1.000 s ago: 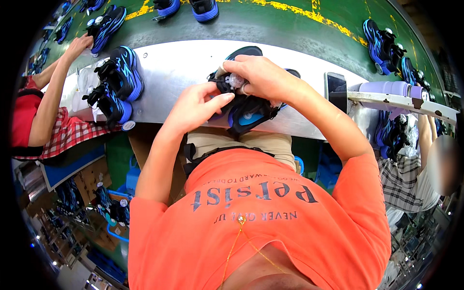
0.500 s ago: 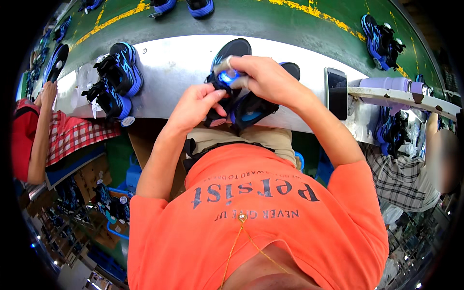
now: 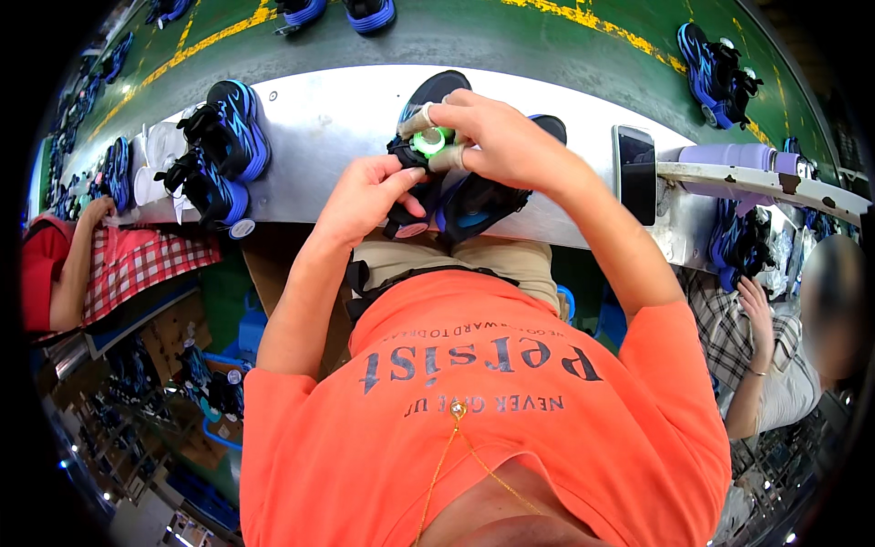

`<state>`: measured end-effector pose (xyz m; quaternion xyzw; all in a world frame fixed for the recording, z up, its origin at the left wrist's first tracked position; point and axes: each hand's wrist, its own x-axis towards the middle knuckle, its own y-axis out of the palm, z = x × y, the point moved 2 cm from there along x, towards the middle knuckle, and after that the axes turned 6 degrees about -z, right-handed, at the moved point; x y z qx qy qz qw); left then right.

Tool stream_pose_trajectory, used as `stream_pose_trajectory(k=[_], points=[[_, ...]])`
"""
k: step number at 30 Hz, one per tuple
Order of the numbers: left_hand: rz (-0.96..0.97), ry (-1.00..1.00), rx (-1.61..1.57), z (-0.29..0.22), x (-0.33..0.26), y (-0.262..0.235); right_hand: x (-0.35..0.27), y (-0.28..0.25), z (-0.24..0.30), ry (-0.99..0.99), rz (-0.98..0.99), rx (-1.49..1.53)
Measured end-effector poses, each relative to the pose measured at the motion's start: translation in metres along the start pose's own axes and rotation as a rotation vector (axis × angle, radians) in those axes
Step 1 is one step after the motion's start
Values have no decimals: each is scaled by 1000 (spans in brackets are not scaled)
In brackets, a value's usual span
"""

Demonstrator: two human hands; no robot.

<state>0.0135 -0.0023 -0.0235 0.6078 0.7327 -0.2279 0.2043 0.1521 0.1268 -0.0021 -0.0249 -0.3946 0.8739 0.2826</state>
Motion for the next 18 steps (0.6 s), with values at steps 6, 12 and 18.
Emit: stream_pose_trajectory(k=[6, 12, 18], points=[[0, 25, 124, -18, -10, 1, 1, -10, -1, 167, 59, 52], [-325, 683, 526, -51, 0, -4, -69, -66, -8, 281, 236, 245], [-110, 861, 705, -58, 11, -2, -82, -32, -1, 364, -119, 36]])
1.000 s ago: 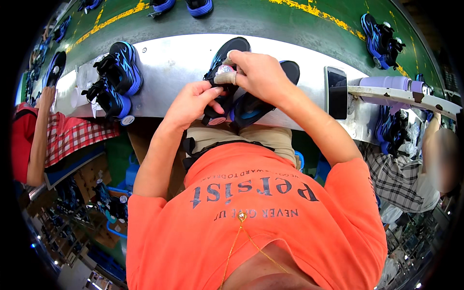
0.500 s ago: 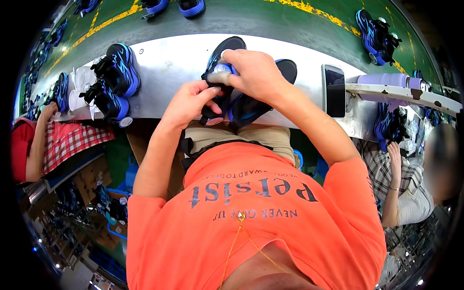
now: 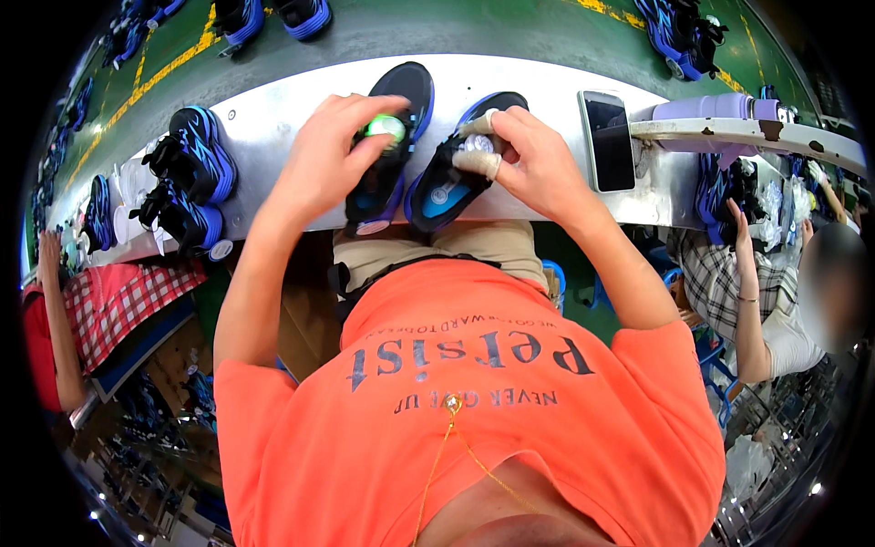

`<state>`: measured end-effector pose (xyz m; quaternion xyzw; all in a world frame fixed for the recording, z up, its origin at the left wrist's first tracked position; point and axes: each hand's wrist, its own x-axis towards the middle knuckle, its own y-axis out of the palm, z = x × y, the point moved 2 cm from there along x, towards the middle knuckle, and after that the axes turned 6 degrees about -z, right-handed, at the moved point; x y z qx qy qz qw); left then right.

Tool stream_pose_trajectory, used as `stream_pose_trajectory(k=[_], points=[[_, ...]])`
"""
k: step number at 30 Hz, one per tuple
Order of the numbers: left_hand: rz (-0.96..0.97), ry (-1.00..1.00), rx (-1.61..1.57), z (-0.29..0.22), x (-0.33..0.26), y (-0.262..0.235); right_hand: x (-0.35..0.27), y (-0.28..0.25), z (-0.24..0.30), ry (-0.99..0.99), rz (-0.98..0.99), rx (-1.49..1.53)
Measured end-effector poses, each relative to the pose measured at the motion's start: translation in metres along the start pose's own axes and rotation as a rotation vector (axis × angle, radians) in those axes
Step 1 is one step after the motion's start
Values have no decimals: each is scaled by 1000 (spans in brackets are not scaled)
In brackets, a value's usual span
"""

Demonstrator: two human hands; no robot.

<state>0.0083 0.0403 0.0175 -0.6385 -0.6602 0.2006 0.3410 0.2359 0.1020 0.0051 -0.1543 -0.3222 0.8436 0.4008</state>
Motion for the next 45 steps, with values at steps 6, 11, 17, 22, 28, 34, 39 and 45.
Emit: stream_pose_trajectory(k=[6, 11, 17, 22, 28, 34, 39, 45], points=[[102, -290, -453, -41, -26, 36, -1, -4, -2, 86, 27, -119], [437, -725, -811, -27, -21, 64, -1, -11, -7, -143, 64, 232], [233, -817, -1026, -40, -36, 86, -1, -10, -6, -35, -14, -1], [220, -853, -986, -44, -38, 87, -2, -12, -14, -120, 59, 96], [196, -831, -1016, -45, -37, 88, -10, -4, -12, -5, -27, 61], [193, -837, -1049, -46, -36, 90, -6, -10, -15, -95, -58, 228], [177, -831, -1075, -51, -36, 89, -19, 4, -12, 6, -235, 138], [50, -559, -350, -49, -12, 2, 34, -21, -36, -36, -118, 144]])
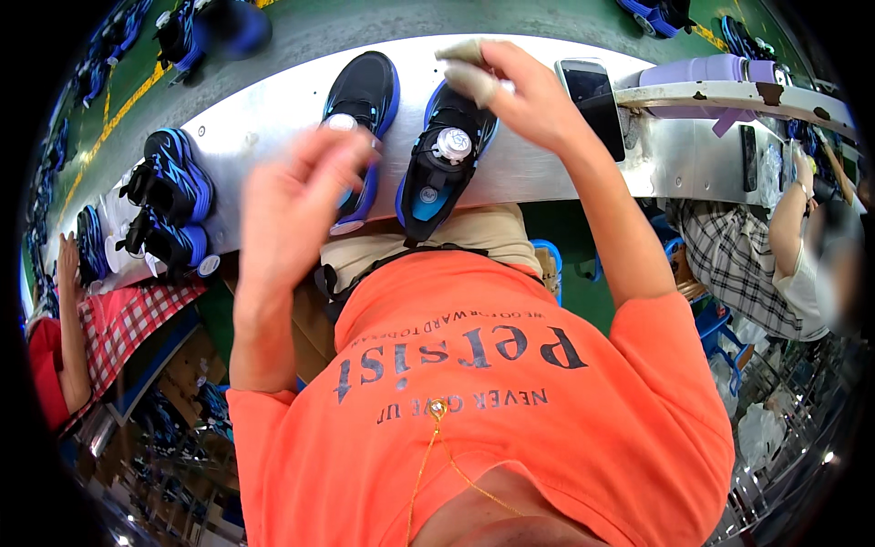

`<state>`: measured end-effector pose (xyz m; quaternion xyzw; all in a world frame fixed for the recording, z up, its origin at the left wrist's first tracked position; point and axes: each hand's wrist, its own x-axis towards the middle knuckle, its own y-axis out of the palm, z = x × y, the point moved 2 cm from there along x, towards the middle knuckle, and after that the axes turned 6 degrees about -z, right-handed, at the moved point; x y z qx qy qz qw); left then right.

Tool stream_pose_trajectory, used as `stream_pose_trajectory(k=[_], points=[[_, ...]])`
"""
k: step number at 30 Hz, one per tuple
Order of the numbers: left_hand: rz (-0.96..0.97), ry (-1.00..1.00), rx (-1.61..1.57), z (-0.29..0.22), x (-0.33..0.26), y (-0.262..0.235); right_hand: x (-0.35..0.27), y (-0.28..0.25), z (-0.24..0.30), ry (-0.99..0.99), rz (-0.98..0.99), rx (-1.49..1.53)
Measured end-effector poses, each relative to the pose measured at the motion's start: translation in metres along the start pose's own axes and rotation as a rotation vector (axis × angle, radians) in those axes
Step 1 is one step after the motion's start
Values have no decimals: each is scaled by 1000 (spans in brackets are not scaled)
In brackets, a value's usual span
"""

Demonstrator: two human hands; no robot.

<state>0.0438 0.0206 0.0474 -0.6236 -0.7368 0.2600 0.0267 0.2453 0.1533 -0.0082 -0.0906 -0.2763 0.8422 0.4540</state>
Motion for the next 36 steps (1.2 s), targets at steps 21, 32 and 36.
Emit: stream_pose_trajectory(k=[21, 32, 36], points=[[48, 273, 137, 42, 28, -4, 93, 135, -20, -200, 262, -175], [324, 237, -161, 62, 37, -15, 93, 136, -22, -225, 243, -169], [295, 209, -247, 70, 37, -11, 92, 135, -20, -244, 242, -182]])
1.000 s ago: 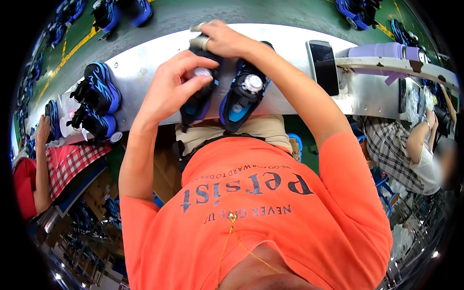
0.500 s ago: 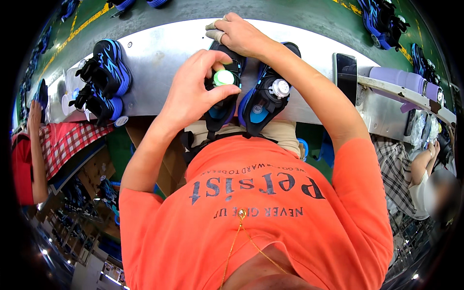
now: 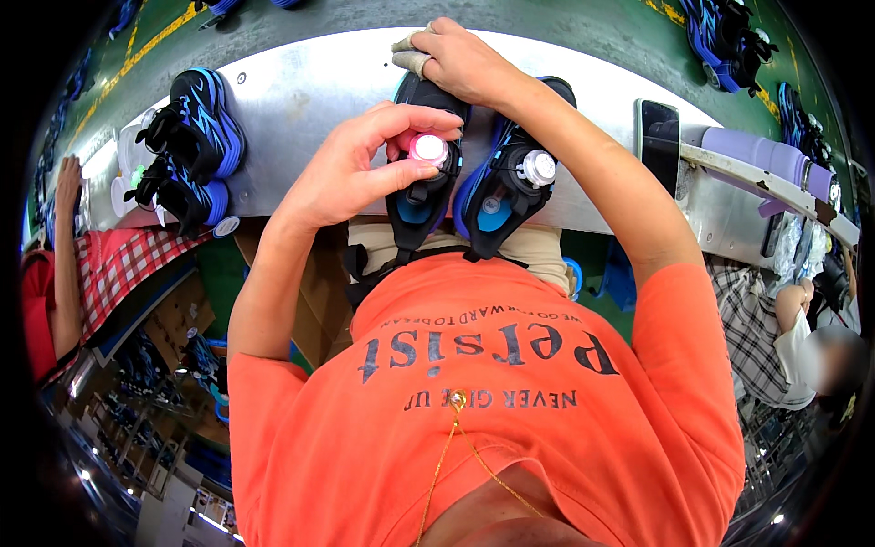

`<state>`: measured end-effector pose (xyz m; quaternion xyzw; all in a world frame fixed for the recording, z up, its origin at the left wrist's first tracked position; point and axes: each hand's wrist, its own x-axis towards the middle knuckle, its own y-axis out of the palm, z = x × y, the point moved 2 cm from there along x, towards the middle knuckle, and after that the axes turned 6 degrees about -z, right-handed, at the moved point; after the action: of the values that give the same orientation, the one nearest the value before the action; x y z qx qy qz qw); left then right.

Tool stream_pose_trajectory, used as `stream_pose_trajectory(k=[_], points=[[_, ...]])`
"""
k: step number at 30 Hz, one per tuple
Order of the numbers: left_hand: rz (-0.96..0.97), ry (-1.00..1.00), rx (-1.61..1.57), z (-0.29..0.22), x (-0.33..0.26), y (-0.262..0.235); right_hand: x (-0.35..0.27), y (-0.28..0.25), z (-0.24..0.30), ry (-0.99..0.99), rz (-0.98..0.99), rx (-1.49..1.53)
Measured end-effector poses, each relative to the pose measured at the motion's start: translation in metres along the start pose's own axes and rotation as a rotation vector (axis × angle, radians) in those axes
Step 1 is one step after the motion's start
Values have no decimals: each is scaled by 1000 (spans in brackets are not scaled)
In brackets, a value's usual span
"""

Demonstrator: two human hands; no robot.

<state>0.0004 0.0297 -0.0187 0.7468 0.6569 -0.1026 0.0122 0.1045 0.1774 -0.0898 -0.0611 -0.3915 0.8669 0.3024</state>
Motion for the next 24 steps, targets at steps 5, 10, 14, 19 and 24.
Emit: stream_pose_trajectory(k=[5, 10, 14, 19, 24], points=[[-290, 63, 332, -18, -6, 16, 0, 2, 1, 61, 4, 0], [-310, 14, 156, -1, -7, 18, -1, 2, -3, -1, -39, 22], [66, -3, -147, 14, 3, -8, 2, 4, 2, 41, -11, 7], [-44, 8, -7, 5, -1, -2, 1, 6, -2, 29, -29, 26], [-383, 67, 246, 6, -12, 21, -2, 1, -2, 15, -42, 24]])
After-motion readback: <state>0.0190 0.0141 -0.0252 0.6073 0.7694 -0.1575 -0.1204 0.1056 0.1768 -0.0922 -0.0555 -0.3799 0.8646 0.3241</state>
